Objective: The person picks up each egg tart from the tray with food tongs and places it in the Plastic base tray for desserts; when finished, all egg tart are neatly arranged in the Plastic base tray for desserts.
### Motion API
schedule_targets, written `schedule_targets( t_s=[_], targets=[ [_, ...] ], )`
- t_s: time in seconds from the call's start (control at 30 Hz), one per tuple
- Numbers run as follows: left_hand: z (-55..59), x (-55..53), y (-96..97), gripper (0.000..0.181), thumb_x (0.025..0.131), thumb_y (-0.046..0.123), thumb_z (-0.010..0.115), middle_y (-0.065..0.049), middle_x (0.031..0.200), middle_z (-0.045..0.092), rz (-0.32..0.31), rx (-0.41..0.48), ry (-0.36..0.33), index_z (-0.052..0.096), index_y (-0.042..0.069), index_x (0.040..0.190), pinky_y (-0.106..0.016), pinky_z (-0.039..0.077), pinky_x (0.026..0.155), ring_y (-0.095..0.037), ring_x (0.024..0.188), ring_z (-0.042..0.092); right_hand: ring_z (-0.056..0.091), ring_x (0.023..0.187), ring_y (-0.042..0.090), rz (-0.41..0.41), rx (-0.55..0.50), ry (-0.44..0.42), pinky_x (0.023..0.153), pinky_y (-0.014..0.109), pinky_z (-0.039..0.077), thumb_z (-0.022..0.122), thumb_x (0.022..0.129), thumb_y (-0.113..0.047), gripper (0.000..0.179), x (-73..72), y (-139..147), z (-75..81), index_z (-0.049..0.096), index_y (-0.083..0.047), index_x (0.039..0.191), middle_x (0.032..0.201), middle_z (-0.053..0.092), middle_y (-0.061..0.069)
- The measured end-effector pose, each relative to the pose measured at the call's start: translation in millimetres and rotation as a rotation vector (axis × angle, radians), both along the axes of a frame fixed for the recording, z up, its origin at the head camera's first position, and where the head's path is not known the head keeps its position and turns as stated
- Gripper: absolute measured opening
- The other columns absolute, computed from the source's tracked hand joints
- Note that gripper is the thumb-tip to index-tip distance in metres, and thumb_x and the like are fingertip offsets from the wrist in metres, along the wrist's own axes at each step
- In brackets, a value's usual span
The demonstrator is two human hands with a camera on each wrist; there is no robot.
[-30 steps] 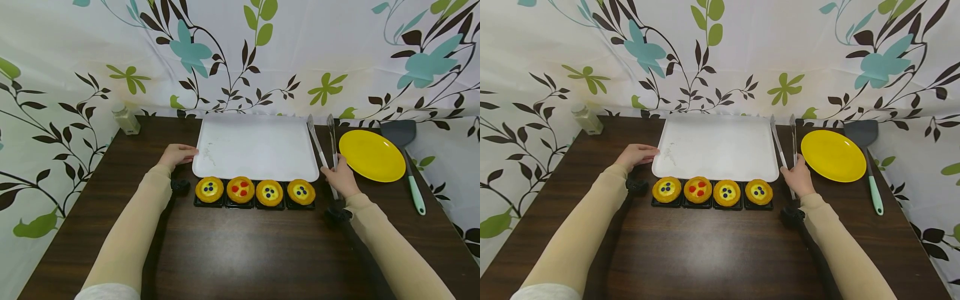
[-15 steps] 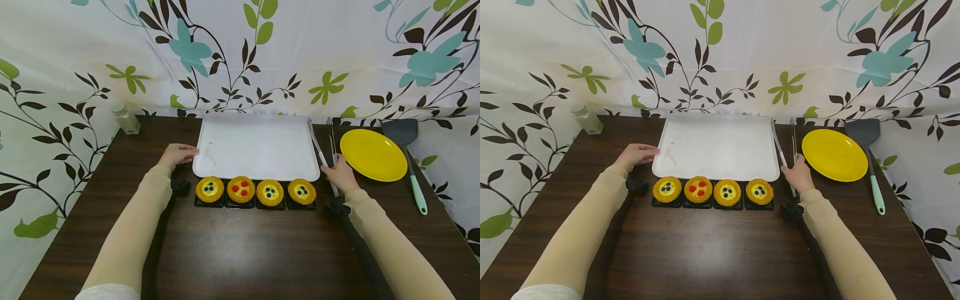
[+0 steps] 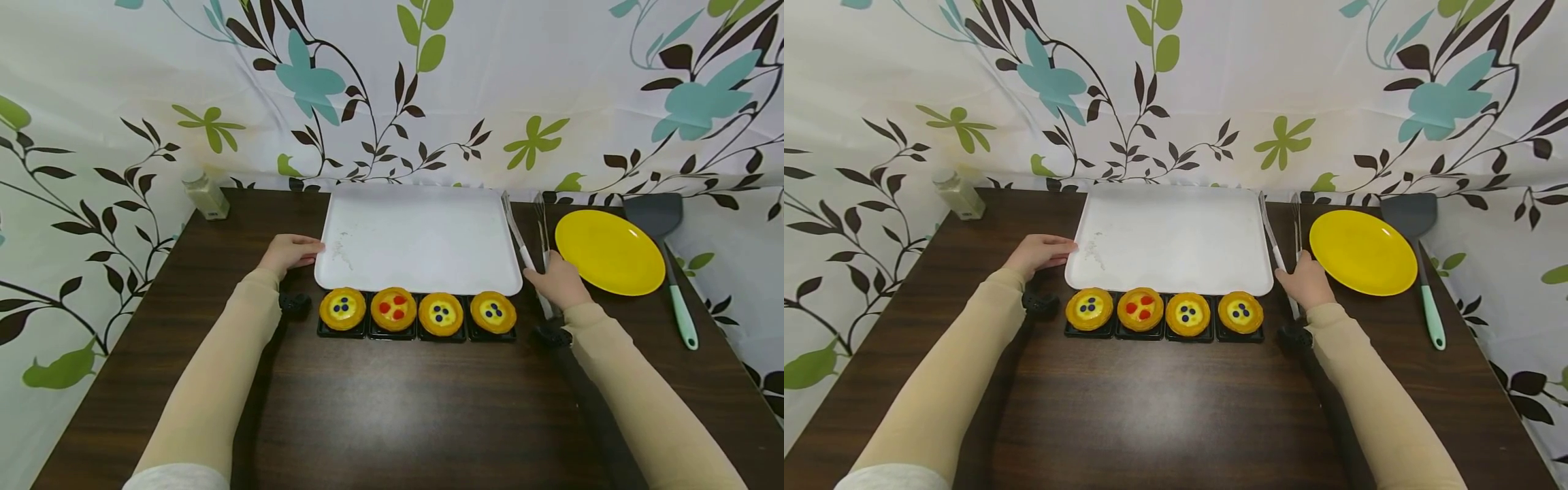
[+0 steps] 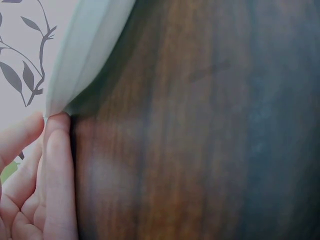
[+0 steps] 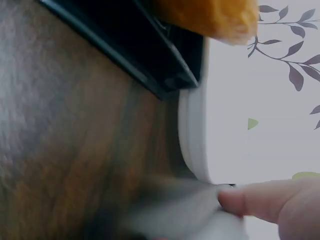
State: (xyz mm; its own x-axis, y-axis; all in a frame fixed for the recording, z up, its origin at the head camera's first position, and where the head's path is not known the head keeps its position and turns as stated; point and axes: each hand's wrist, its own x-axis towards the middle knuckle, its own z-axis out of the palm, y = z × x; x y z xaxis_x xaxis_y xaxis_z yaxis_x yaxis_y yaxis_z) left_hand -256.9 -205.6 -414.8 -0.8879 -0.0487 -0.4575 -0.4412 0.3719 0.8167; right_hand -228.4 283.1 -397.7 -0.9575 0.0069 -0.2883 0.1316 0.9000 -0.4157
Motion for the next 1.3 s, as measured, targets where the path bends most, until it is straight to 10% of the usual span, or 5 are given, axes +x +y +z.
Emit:
schedule_targets(
  t_s=[0.4, 0.67, 1.3],
  targets=[
    [-1.9, -0.9, 0.1, 0.049, 0.092, 0.03, 0.063, -0.015, 0.13, 0.054, -0.012, -0.004, 0.014, 0.055, 0.002, 0.131, -0.026, 0.05, 0.094, -0.022, 0.11, 0.056, 0.049, 0.109, 0.054, 0.016, 0.101, 0.058, 0.088, 0.061, 0.047, 0.057, 0.091, -0.036, 0.08, 4.7, -1.3, 5.1, 0.028, 0.023, 0.134, 0.13, 0.037, 0.045],
    [-1.7, -1.0, 0.8, 0.048, 0.092, 0.03, 0.063, -0.015, 0.131, 0.054, -0.008, -0.002, 0.012, 0.054, 0.002, 0.131, -0.025, 0.05, 0.093, -0.021, 0.109, 0.056, 0.06, 0.077, 0.041, 0.044, 0.135, 0.103, 0.067, 0.049, 0.055, 0.059, 0.089, -0.034, 0.066, 2.1, -2.1, 2.0, 0.044, 0.023, 0.118, 0.106, 0.054, 0.041],
    [2.7, 3.0, 3.3, 0.048, 0.093, 0.028, 0.062, -0.016, 0.133, 0.053, 0.003, 0.007, 0.016, 0.053, 0.001, 0.131, -0.029, 0.048, 0.097, -0.024, 0.113, 0.055, 0.059, 0.063, 0.033, 0.045, 0.265, 0.078, 0.05, 0.04, 0.051, 0.06, 0.087, -0.042, 0.073, 1.4, -5.1, 8.5, 0.045, 0.02, 0.121, 0.089, 0.061, 0.032]
  ],
)
